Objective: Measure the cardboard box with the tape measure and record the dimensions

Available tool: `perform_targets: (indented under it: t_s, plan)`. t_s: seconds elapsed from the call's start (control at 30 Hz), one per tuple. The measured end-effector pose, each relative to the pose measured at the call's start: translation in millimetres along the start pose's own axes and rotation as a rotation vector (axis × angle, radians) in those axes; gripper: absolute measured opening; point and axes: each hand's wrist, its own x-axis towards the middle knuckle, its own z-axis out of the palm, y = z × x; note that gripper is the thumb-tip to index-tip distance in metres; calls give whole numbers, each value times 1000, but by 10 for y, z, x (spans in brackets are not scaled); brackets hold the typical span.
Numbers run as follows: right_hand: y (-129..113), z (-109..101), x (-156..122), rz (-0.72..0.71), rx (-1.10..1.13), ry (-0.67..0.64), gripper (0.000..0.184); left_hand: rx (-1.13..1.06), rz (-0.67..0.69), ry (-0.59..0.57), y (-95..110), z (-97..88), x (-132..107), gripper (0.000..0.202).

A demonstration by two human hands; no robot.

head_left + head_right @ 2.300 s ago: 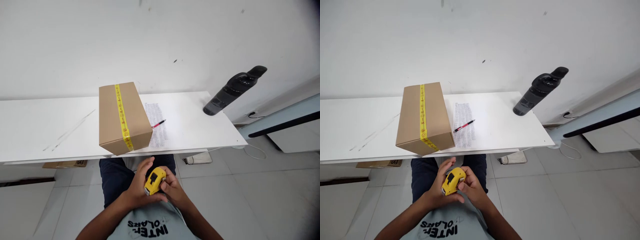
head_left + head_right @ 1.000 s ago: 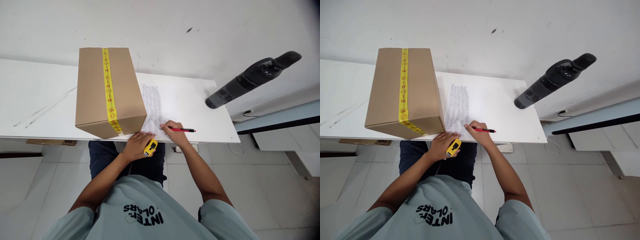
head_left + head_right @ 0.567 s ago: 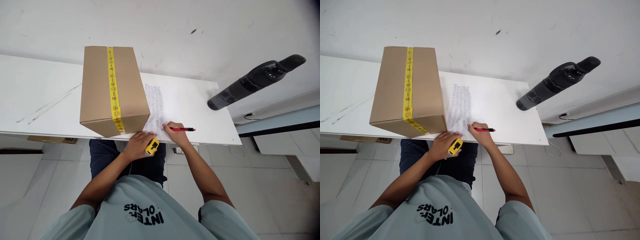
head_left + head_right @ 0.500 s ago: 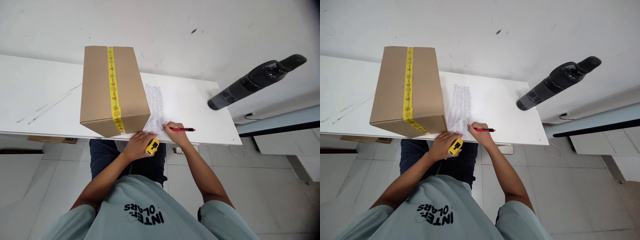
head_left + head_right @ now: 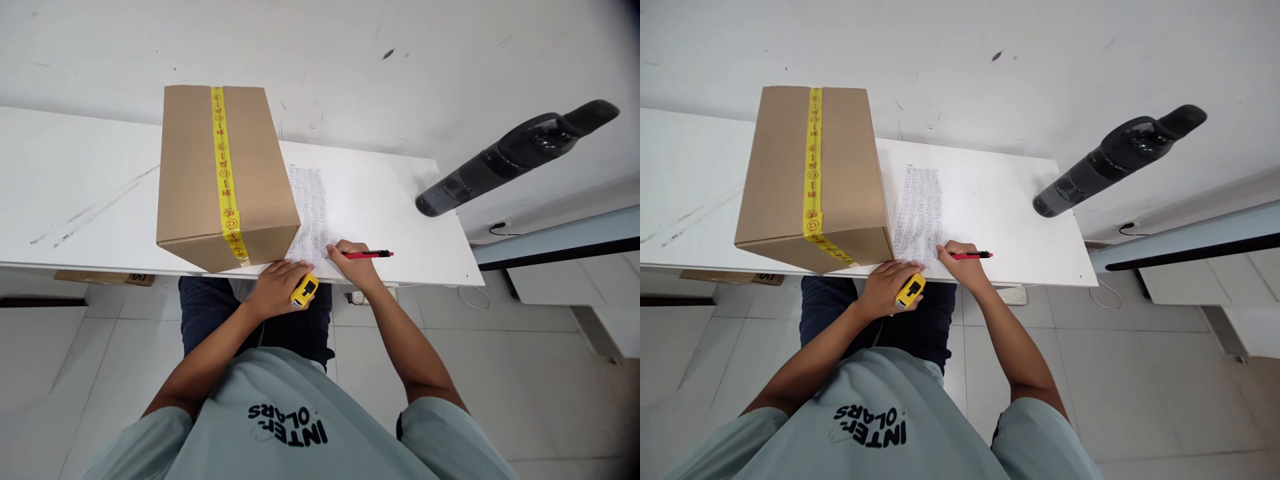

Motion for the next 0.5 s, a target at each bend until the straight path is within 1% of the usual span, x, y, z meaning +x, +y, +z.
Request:
perform_targets:
  t_s: [0.23,0.37,0.43,0.5]
  plan:
    - [14,2,-5,9,2,23,48,8,31,39,8,1,2,59]
    - [11,-5,-7,10,15,1,48,-3,19,15,3,1,3,60]
    - [9,-5,-7,12,20,8,48,-1,8,-2,2,1,3,59]
    - [8,-5,-8,17,21,24,48,11,16,11,3,1,4,57]
